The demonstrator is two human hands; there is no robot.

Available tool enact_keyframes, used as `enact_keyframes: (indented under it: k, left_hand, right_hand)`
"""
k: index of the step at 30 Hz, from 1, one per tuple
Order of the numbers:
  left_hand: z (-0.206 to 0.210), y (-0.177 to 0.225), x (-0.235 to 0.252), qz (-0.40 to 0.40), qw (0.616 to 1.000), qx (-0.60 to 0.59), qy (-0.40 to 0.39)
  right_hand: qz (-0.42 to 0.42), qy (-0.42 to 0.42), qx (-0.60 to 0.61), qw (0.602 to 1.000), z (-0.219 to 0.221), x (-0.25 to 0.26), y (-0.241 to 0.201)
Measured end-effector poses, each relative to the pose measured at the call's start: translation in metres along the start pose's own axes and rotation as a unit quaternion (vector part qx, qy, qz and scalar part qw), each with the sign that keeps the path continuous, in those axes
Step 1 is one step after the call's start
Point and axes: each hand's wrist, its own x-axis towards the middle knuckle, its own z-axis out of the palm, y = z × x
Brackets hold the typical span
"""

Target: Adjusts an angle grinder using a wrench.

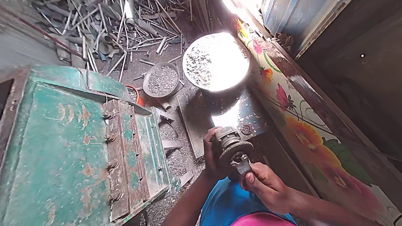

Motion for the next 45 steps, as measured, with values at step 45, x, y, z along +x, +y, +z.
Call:
enact_keyframes:
  k: [45]
  left_hand:
    - [0.002,-0.009,-0.02,-0.026,0.998,0.054,-0.007]
  right_hand:
    - [-0.047,0.117,-0.002,0.992,0.025,-0.005,0.02]
